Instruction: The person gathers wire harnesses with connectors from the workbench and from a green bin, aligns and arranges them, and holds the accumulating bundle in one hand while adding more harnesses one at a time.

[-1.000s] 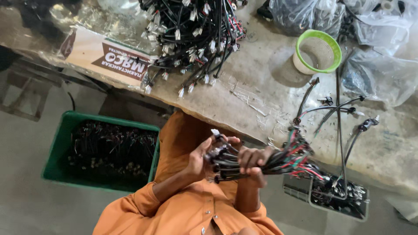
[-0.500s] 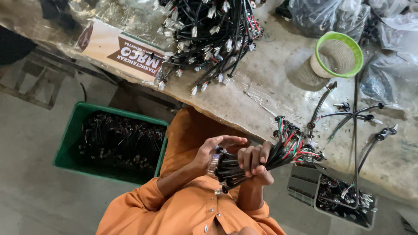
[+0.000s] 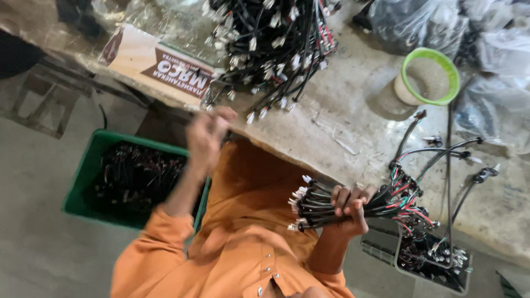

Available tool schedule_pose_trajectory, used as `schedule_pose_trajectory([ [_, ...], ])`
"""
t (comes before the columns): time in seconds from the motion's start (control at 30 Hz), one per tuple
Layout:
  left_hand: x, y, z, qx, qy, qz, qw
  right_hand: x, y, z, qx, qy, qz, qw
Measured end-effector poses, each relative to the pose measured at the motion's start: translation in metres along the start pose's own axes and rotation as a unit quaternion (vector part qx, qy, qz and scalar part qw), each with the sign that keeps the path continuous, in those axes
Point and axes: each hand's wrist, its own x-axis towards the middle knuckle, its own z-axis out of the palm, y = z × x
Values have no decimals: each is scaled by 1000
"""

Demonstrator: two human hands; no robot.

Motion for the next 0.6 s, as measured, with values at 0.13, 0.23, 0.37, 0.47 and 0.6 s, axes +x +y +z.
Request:
schedule_pose_trajectory([
  [0.13,151,-44,-79,219,69,128,965,6,-10,-8,-21,51,-26,998],
  [0.23,244,-64,-112,516,85,183,833,9,-10,-12,-47,28,-41,998],
  [0.37,309,-60,-126,595,24,38,803,15,-3,-14,-46,62,-42,996],
  [0.47,345,-60,-121,589,15,-22,807,21,0,-13,-46,62,-42,996],
  [0.6,365,-72,-104,589,43,-75,804,32,5,-10,-73,78,-46,993],
])
